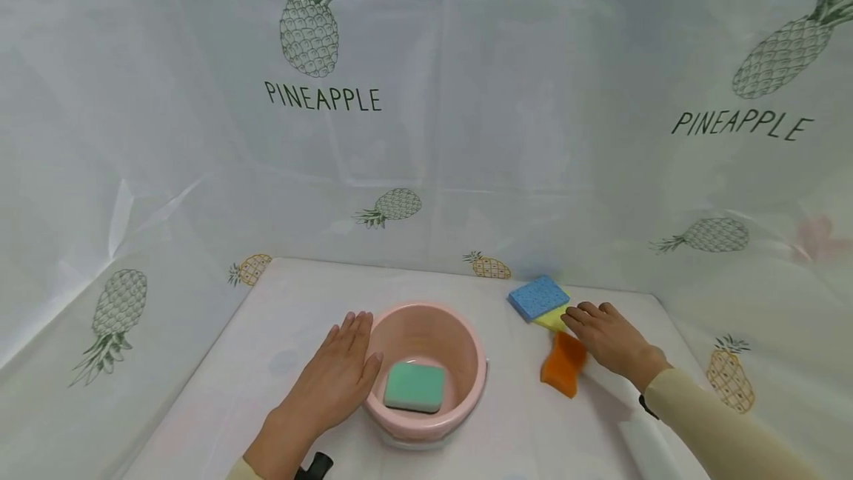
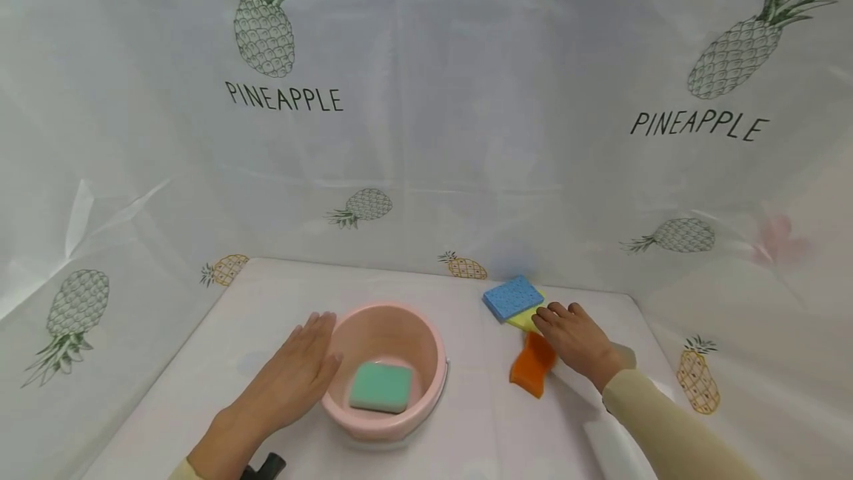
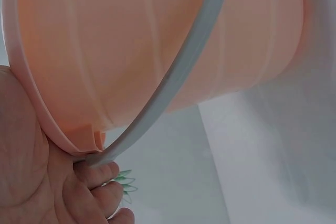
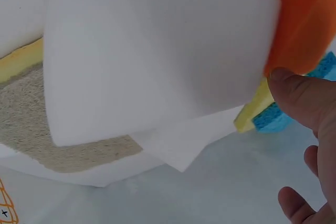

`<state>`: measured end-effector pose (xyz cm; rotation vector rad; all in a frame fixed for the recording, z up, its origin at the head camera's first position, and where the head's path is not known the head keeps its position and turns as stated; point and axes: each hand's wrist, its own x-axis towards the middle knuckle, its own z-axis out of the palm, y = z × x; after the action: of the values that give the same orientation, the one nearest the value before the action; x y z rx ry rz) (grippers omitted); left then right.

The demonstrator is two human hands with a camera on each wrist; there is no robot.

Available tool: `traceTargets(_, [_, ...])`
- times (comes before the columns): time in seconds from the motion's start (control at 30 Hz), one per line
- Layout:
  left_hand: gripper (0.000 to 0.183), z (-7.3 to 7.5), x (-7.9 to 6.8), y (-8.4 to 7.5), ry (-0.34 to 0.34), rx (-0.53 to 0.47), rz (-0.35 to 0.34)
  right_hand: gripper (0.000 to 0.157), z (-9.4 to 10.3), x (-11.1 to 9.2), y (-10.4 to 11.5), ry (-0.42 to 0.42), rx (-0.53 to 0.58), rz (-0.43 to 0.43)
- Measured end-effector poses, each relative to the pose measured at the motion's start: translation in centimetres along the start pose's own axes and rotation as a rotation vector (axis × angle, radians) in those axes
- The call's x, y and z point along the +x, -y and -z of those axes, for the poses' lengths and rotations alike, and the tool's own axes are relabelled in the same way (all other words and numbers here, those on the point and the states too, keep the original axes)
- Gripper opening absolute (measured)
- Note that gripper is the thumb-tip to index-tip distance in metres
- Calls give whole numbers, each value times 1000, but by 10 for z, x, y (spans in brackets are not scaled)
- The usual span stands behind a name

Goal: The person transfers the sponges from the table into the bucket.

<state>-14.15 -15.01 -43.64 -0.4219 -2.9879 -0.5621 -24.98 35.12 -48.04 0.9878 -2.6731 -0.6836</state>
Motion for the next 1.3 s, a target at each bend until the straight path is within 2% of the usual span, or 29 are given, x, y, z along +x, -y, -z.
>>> traceTargets(0.17, [69, -1, 0, 0, -8, 7, -5, 72, -2, 0, 1, 45, 17, 21])
traceTargets(0.27, [68, -1, 1, 0, -9, 8, -4, 72, -3, 1, 1, 52, 27, 47])
traceTargets(0.47, [68, -1, 1, -1, -12, 4, -5, 63, -5, 1, 1, 2, 61, 98])
traceTargets(0.7, [68, -2, 1, -1, -19, 1, -6, 67, -12, 3, 1, -48, 130, 122])
traceTargets(1.0, [67, -2, 1, -1, -26, 5, -7, 62, -13, 8, 0, -15, 147, 98])
traceTargets(1.3, [68, -2, 1, -1, -25, 15, -11, 59, -13, 14, 9, 1, 273, 4])
